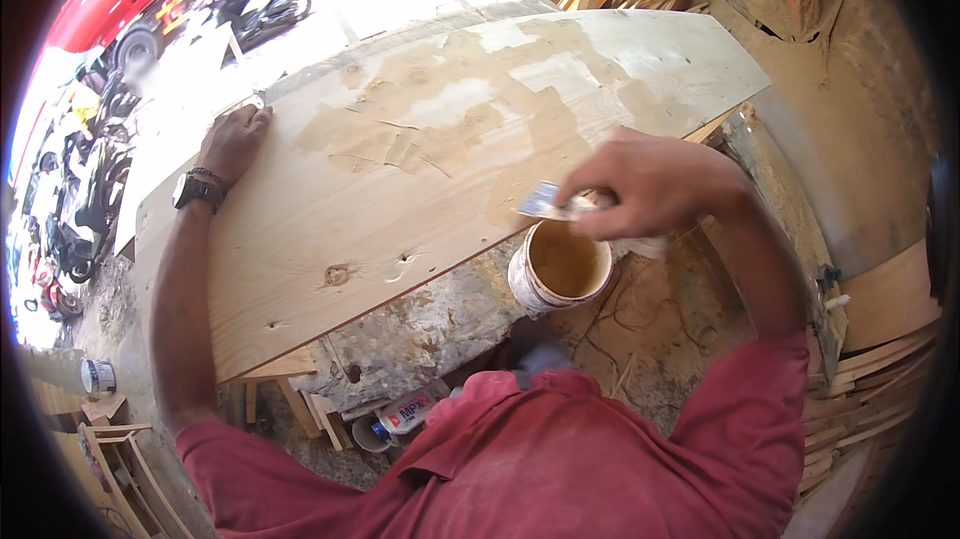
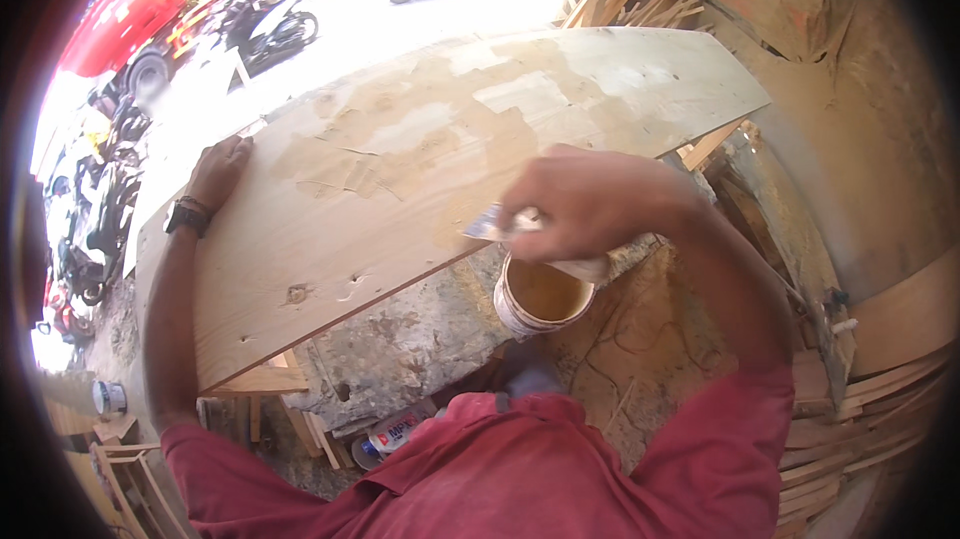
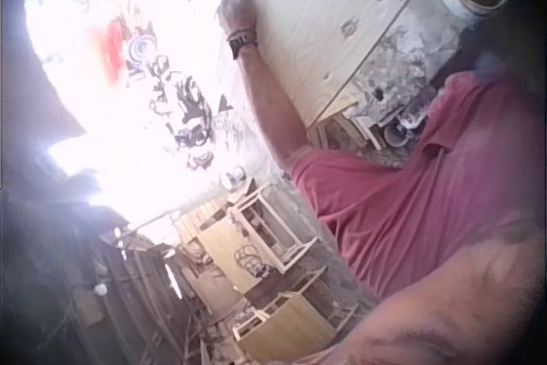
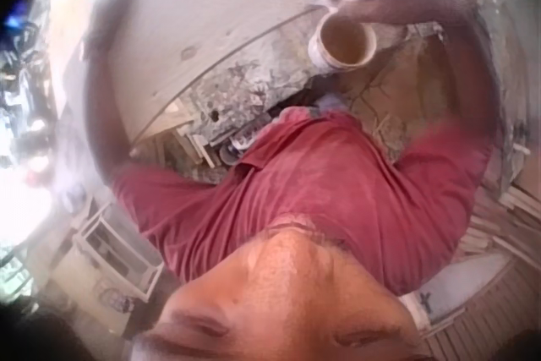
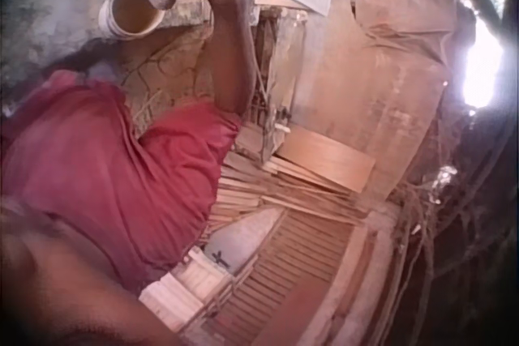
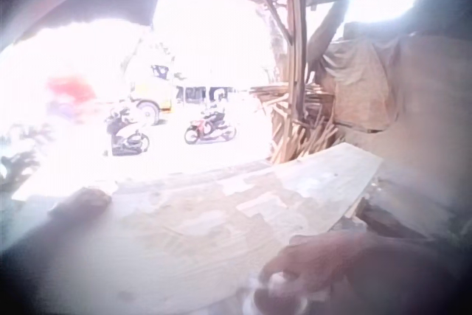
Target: The person applies wood filler to the surface and holes of a large wooden board using a metal scraper tool, repeatedly dipping the tool into a bucket of filler material.
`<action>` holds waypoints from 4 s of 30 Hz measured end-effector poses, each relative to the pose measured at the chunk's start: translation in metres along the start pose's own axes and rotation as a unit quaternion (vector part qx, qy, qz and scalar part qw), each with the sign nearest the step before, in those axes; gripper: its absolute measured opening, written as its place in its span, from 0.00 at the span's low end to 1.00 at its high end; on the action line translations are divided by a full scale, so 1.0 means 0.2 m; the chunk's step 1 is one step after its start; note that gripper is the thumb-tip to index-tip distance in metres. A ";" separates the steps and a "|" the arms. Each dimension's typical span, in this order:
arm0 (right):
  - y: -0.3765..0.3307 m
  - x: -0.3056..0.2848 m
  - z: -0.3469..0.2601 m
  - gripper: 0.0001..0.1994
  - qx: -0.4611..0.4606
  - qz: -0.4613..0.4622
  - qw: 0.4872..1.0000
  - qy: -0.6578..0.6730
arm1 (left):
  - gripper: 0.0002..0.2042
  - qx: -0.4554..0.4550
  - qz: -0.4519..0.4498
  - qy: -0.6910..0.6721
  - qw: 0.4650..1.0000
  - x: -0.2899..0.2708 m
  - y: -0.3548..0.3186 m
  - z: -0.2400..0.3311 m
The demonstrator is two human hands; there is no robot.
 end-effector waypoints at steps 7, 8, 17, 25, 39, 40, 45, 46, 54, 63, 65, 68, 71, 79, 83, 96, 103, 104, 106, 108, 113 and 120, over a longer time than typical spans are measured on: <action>-0.40 0.02 0.44 0.21 0.189 0.290 0.930 0.127 | 0.22 0.024 0.012 0.009 1.000 0.04 0.05 -0.02; -0.41 0.05 0.48 0.22 0.196 0.310 0.924 0.110 | 0.22 0.029 0.018 0.014 0.999 0.05 0.06 -0.04; -0.38 0.55 0.77 0.24 0.085 0.502 0.858 -0.067 | 0.21 0.003 0.011 0.012 1.000 0.02 0.04 0.00; -0.53 0.71 0.85 0.15 0.088 0.445 0.717 0.529 | 0.21 0.022 0.022 -0.010 0.999 0.03 0.05 0.00; -0.27 1.00 1.30 0.12 0.111 0.396 0.602 0.685 | 0.21 0.061 0.049 -0.003 0.997 0.05 0.06 -0.04; -0.34 0.99 1.32 0.12 0.106 0.419 0.602 0.672 | 0.21 0.048 0.037 0.000 0.998 0.04 0.06 -0.03; -0.58 0.63 1.19 0.12 0.237 0.519 0.654 0.497 | 0.21 0.018 0.027 -0.023 0.999 0.03 0.03 0.01; -0.58 0.53 1.19 0.13 0.224 0.534 0.704 0.413 | 0.21 0.016 0.026 -0.026 0.999 0.03 0.03 0.01; -0.51 0.19 0.99 0.18 0.263 0.397 0.832 0.286 | 0.21 0.028 0.035 -0.026 0.999 0.05 0.08 -0.04; -0.40 0.24 0.67 0.17 0.309 0.315 0.855 0.273 | 0.21 0.058 0.064 -0.011 0.996 0.05 0.02 -0.02; -0.39 0.25 0.61 0.20 0.252 0.272 0.868 0.329 | 0.21 0.103 0.063 0.051 0.991 0.08 0.04 -0.05; -0.27 0.18 0.49 0.21 0.174 0.249 0.870 0.388 | 0.22 0.087 0.036 0.061 0.994 0.06 0.06 -0.01; -0.10 0.06 0.29 0.20 0.085 0.209 0.909 0.349 | 0.23 -0.009 -0.020 0.014 1.000 0.01 0.04 0.05; 0.52 -0.01 -0.20 0.17 -0.143 0.269 0.951 0.053 | 0.25 -0.002 -0.014 0.007 1.000 0.00 0.01 0.00; 0.55 0.14 -0.23 0.18 -0.092 0.161 0.983 0.016 | 0.24 0.019 0.001 0.006 1.000 0.01 0.04 0.00; 0.80 -0.19 -0.42 0.20 0.008 0.064 0.987 -0.150 | 0.26 0.020 -0.038 0.049 0.998 0.01 0.04 0.03; 0.67 -0.15 -0.43 0.22 0.040 -0.096 0.975 -0.194 | 0.26 -0.006 -0.031 0.035 0.999 0.02 0.02 0.00; 0.63 -0.16 -0.45 0.22 0.070 -0.126 0.968 -0.204 | 0.26 -0.006 -0.032 0.033 0.999 0.02 0.02 -0.01; 0.64 -0.18 -0.47 0.19 0.064 -0.155 0.961 -0.219 | 0.26 -0.007 -0.036 0.029 0.999 0.02 0.02 0.00; 0.66 -0.23 -0.55 0.16 0.085 -0.173 0.957 -0.218 | 0.26 -0.012 -0.043 0.025 0.999 0.01 0.01 0.00; 1.07 -0.33 -0.54 0.17 0.079 -0.074 0.971 -0.214 | 0.26 0.019 -0.015 0.025 0.999 0.04 0.06 -0.01; 1.17 -0.27 -0.49 0.13 0.088 -0.112 0.962 -0.234 | 0.27 0.008 -0.030 0.025 0.999 0.03 0.04 -0.01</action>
Point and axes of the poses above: each hand's wrist, its own y-axis towards the middle knuckle, its own x-axis out of the palm, z = x × y, the point moved 5 cm from there along y, towards the middle knuckle, and after that the axes turned 8 degrees about x, right-handed, at the moved point
